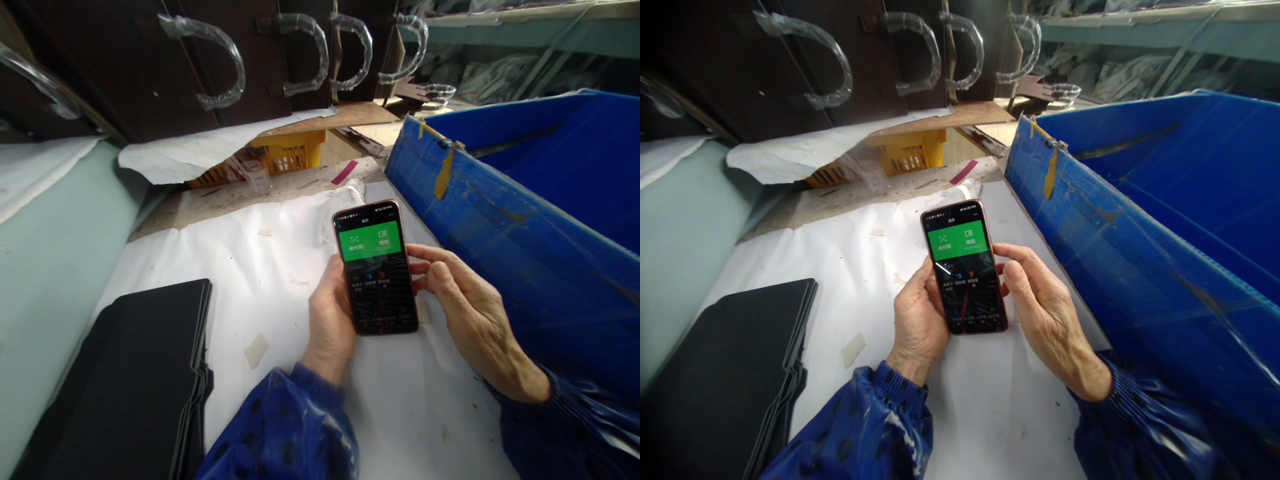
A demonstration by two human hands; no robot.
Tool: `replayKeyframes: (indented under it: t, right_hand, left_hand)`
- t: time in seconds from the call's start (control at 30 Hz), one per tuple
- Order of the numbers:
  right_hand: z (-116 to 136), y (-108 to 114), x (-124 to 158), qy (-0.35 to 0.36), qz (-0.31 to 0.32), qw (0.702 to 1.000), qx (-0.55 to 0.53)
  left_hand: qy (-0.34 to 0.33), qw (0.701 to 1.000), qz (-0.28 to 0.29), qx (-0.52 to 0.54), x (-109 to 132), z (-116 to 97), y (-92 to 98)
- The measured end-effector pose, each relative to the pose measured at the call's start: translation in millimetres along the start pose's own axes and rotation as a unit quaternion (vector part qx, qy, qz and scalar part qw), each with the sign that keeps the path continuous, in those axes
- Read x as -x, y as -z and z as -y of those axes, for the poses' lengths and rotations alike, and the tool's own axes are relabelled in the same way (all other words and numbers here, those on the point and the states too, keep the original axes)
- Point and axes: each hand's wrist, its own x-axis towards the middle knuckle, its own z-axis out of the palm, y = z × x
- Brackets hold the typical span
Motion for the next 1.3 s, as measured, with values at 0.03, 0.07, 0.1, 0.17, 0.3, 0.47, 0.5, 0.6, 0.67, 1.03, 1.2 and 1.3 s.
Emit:
replayKeyframes:
  t: [0.03,0.07,0.1,0.17,0.3,0.47,0.5,0.6,0.67,1.03,1.2,1.3]
  right_hand:
    - [-0.3,-0.1,0.0,0.001,-0.001,1.000,0.002]
    - [-0.4,-0.2,-0.1,0.003,-0.002,1.000,0.005]
    - [-0.5,-0.3,-0.3,0.004,-0.003,1.000,0.007]
    - [-0.2,-0.6,-0.8,0.006,-0.005,1.000,0.013]
    - [0.3,-1.4,-1.4,-0.002,-0.003,1.000,0.019]
    - [-0.6,-1.2,-1.1,0.002,-0.005,1.000,0.021]
    - [-0.6,-1.0,-0.8,0.003,-0.005,1.000,0.020]
    - [-0.2,-0.7,0.0,0.004,-0.004,1.000,0.017]
    - [0.2,-0.7,0.0,0.006,-0.003,1.000,0.019]
    - [0.2,-0.6,-1.7,0.007,-0.003,0.999,0.033]
    - [0.3,-0.4,-0.9,0.005,-0.003,1.000,0.029]
    - [0.4,-0.7,-1.0,0.003,-0.001,1.000,0.023]
  left_hand:
    - [-0.002,1.000,-0.018,-0.002,0.1,0.1,0.4]
    - [-0.003,1.000,-0.030,-0.003,0.1,0.1,0.6]
    - [-0.003,0.999,-0.036,-0.005,0.1,0.1,0.8]
    - [0.000,0.999,-0.034,-0.007,0.2,0.2,0.7]
    - [0.000,1.000,-0.031,-0.001,0.1,0.5,0.7]
    - [0.004,0.999,-0.038,-0.004,0.0,0.4,1.6]
    - [0.005,0.999,-0.032,-0.005,0.0,0.2,1.8]
    - [0.001,1.000,-0.029,-0.002,-0.4,-0.8,1.6]
    - [-0.001,1.000,-0.023,-0.001,-0.7,-1.4,1.3]
    - [0.003,0.999,-0.045,-0.009,0.1,0.6,2.2]
    - [0.002,0.998,-0.056,-0.006,-0.2,0.4,2.3]
    - [0.007,0.999,-0.033,-0.004,-0.3,0.4,2.0]
